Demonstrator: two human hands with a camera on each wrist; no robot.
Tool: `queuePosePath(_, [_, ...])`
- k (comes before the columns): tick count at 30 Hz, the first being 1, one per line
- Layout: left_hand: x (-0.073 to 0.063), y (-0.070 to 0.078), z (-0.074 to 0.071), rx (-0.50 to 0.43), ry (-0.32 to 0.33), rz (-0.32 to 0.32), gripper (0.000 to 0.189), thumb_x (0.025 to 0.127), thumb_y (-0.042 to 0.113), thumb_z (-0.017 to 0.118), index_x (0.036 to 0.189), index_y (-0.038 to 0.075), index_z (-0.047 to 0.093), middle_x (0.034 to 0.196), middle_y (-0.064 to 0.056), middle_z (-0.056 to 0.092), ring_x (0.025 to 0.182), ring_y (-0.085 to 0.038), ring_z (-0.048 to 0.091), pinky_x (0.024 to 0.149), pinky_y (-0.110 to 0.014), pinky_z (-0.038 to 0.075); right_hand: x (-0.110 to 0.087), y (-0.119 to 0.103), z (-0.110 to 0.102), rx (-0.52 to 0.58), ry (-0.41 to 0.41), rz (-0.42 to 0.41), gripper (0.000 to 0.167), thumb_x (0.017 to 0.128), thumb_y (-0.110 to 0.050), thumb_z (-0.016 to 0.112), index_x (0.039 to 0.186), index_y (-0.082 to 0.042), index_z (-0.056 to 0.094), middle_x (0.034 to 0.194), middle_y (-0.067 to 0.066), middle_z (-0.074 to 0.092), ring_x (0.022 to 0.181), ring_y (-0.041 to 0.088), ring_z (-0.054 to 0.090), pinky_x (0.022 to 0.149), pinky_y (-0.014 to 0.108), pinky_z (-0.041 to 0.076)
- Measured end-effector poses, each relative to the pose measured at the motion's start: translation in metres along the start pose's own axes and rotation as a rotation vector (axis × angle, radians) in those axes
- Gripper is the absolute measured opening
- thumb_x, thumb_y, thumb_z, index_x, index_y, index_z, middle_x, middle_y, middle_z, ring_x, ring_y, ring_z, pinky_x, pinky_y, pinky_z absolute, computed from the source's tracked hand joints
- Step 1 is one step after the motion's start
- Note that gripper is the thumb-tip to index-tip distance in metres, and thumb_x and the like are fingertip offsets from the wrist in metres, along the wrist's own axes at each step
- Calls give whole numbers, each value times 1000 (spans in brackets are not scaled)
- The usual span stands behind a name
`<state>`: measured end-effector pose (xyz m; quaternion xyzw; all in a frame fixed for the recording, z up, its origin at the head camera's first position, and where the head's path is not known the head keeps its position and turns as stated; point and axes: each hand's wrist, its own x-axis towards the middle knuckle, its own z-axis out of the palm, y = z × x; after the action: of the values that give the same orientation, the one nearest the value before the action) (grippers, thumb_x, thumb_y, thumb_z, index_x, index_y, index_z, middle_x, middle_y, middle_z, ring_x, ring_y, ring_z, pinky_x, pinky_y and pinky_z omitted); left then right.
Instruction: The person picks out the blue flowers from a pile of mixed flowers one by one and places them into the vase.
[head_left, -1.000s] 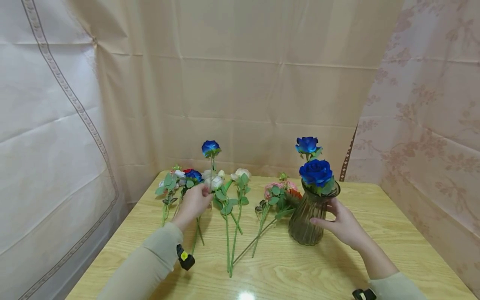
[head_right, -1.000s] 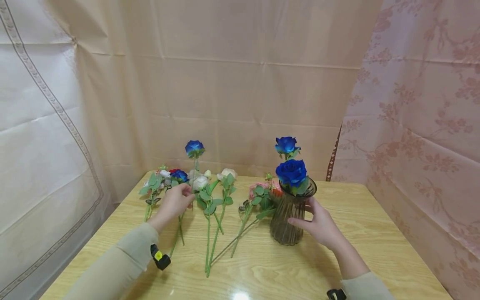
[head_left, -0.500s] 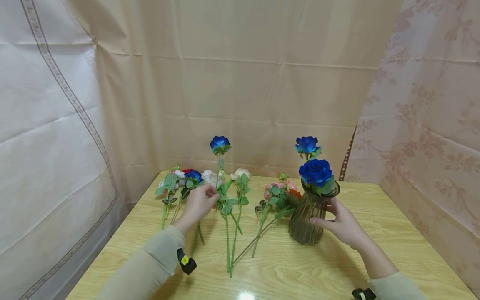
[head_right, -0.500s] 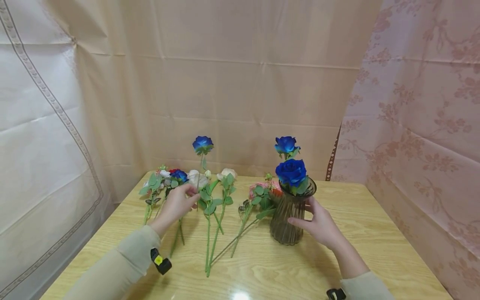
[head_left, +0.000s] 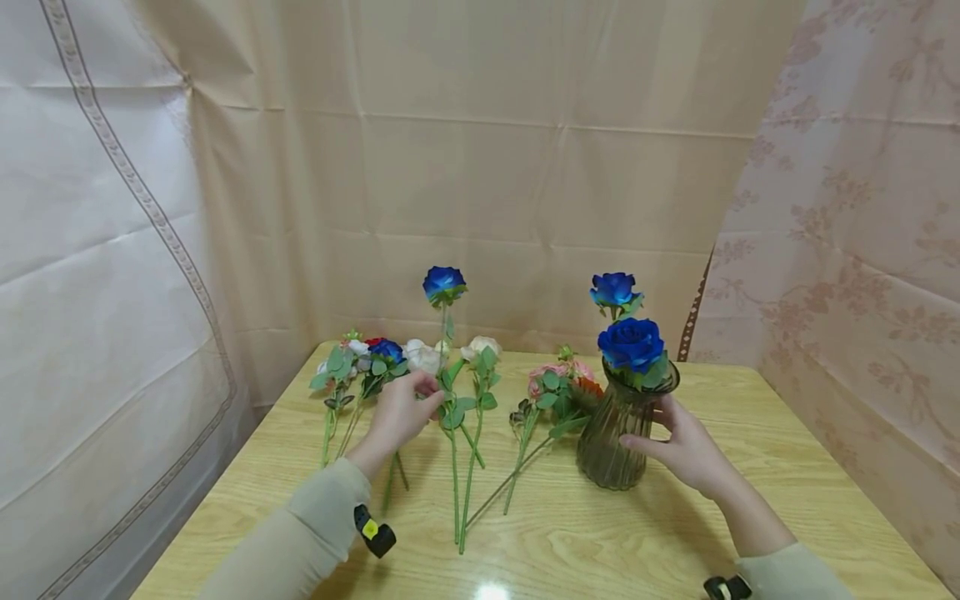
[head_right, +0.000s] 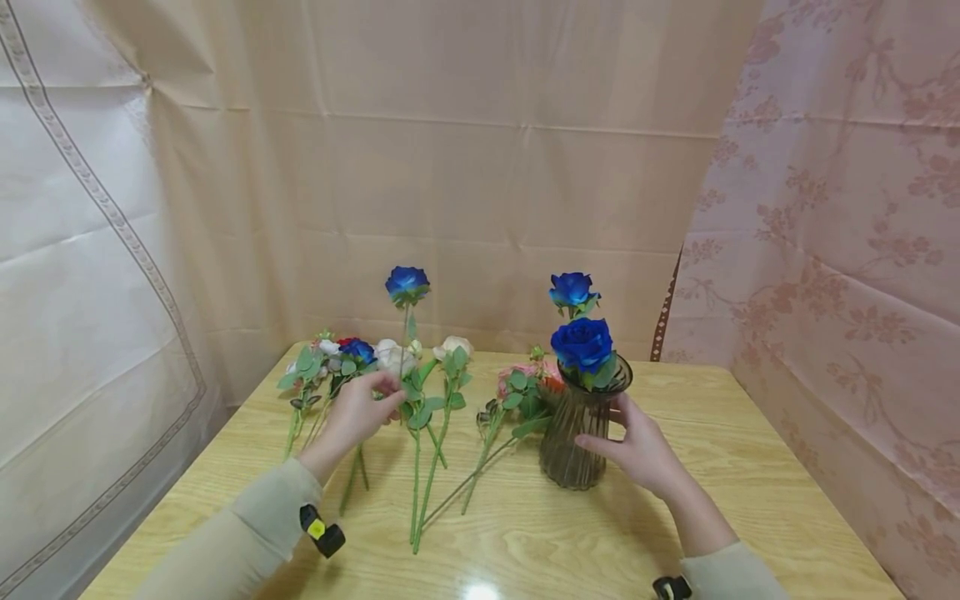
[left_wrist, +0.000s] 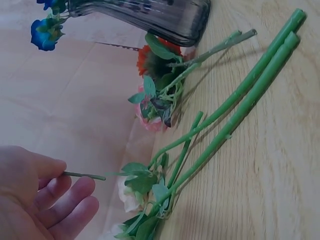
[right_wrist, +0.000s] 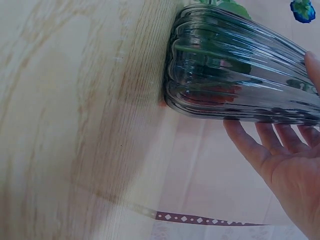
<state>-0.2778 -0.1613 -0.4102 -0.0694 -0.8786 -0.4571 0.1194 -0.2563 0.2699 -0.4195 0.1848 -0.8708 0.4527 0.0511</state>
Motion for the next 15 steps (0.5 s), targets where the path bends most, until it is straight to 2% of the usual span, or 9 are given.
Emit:
queuePosePath(3, [-3, 3, 1, -10, -13, 23, 8, 96, 16, 74, 92, 12, 69, 83, -3, 69, 60, -12, 66, 55, -32, 55, 0, 0, 0, -2, 0, 1, 95, 90, -34, 81, 160, -7, 23, 154, 24, 38, 134, 52, 42, 94, 66, 48])
queuePosePath(7, [-7, 6, 3, -28, -65, 39, 7, 97, 16, 73, 92, 12, 69, 79, -6, 70, 62, -14, 66, 57, -32, 55, 0, 0, 0, -8, 2, 1, 96, 90, -35, 81, 160, -8, 22, 154, 23, 38, 134, 52, 42, 96, 67, 46])
queuePosePath(11, [-11, 7, 5, -68, -122, 48, 5, 97, 15, 73, 93, 13, 70, 81, -3, 71, 67, -16, 68, 62, -32, 57, 0, 0, 0, -5, 1, 1, 96, 90, -35, 81, 161, -8, 22, 154, 23, 38, 134, 52, 42, 95, 67, 47])
queuePosePath(15, [-13, 7, 7, -89, -148, 77, 4, 97, 16, 73, 94, 13, 71, 86, -4, 72, 71, -16, 70, 65, -34, 59, -1, 0, 0, 0, -2, 1, 97, 90, -35, 81, 161, -9, 21, 155, 23, 36, 134, 52, 41, 95, 67, 47])
